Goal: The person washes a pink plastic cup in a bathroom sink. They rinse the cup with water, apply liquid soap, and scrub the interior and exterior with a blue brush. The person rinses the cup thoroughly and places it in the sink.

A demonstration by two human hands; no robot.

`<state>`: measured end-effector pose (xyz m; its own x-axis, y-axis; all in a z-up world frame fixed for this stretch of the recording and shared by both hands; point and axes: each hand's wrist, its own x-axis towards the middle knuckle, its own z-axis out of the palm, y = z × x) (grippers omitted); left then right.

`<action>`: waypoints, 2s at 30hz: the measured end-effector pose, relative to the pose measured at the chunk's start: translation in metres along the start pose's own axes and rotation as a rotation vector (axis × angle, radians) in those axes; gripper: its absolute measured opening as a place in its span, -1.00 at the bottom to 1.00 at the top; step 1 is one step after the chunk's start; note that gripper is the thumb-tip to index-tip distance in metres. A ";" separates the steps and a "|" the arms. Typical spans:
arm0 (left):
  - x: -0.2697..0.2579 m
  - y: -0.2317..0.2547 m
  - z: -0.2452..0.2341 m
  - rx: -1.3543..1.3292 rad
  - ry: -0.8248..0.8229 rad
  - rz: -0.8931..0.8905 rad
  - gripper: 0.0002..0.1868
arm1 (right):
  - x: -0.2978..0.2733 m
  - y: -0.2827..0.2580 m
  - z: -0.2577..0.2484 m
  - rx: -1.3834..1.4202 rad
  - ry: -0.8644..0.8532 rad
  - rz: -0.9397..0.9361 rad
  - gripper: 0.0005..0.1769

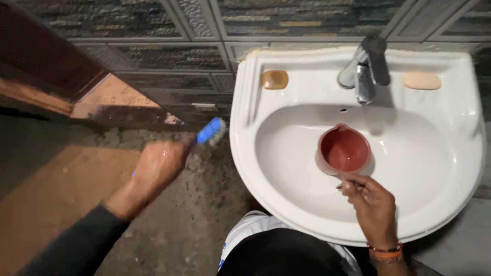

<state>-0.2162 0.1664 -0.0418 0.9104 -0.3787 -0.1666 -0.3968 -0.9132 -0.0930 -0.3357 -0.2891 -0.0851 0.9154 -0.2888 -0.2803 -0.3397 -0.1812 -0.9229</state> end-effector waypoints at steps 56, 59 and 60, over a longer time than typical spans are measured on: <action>0.229 0.272 -0.115 -0.187 0.896 0.787 -0.85 | 0.001 0.012 -0.027 0.588 -0.169 0.207 -0.78; 0.250 0.257 -0.112 -0.264 0.798 0.788 -0.86 | 0.003 0.009 -0.026 0.566 -0.179 0.209 -0.73; 0.253 0.255 -0.107 -0.313 0.799 0.781 -0.86 | 0.004 0.009 -0.028 0.557 -0.180 0.208 -0.71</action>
<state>-0.0746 -0.1787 -0.0023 0.2892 -0.7408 0.6063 -0.9384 -0.3444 0.0268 -0.3415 -0.3177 -0.0872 0.8809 -0.0932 -0.4640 -0.3954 0.3938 -0.8298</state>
